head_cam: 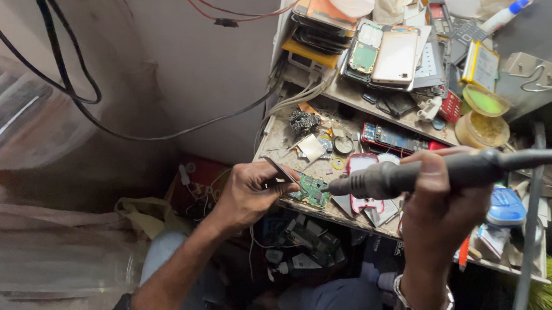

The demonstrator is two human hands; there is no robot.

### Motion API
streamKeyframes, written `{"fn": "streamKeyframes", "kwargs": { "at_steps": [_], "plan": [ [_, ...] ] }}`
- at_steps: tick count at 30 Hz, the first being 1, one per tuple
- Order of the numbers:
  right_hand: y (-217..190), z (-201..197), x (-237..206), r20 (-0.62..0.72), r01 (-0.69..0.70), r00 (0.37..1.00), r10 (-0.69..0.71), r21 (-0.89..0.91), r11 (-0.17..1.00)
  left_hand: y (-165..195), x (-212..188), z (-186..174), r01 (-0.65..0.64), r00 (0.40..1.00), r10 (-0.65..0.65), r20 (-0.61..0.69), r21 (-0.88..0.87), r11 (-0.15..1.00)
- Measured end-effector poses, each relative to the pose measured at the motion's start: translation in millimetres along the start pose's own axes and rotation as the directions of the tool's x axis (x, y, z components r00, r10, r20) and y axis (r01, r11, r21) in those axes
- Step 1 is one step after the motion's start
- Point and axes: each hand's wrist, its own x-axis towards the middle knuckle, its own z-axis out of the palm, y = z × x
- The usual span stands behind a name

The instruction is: The person disassembles a red and white mobile phone, removes the battery, and works on the internal circuit board using a metal tool and a hot air gun. They then reassemble the phone by placing the circuit board back into the casing.

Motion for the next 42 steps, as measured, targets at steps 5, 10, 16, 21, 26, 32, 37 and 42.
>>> {"fn": "streamKeyframes", "kwargs": {
  "at_steps": [5, 10, 16, 21, 26, 32, 37, 42],
  "plan": [
    [15, 10, 1, 0.108, 0.142, 0.986, -0.123, -0.191, 0.971, -4, 1, 0, 0.006, 1.0, -0.006, -0.004, -0.018, 1.0],
    [19, 18, 5, 0.157, 0.178, 0.976, -0.148, -0.202, 0.963, -8, 1, 1, -0.027, 1.0, 0.027, -0.013, 0.001, 1.0],
    [22, 20, 6, 0.173, 0.195, 0.972, -0.157, -0.235, 0.952, -10, 2, 0, -0.067, 0.998, 0.067, -0.021, 0.017, 0.998],
    [25, 19, 6, 0.162, 0.201, 0.973, -0.166, -0.227, 0.953, -9, 3, 1, -0.06, 0.997, 0.058, -0.043, -0.026, 0.998],
    [25, 20, 6, 0.163, 0.198, 0.973, -0.165, -0.211, 0.957, -8, 3, 3, -0.046, 0.997, 0.044, -0.056, -0.045, 0.998],
    [22, 21, 8, 0.171, 0.169, 0.976, -0.132, -0.22, 0.961, -8, 3, 3, -0.041, 0.998, 0.04, -0.039, -0.034, 0.999],
    [23, 23, 7, 0.172, 0.171, 0.976, -0.135, -0.212, 0.962, -8, 3, 2, -0.057, 0.997, 0.057, -0.051, -0.006, 0.998],
    [24, 22, 7, 0.173, 0.171, 0.976, -0.133, -0.23, 0.958, -8, 4, 3, -0.054, 0.997, 0.053, -0.049, -0.017, 0.998]
  ]
}}
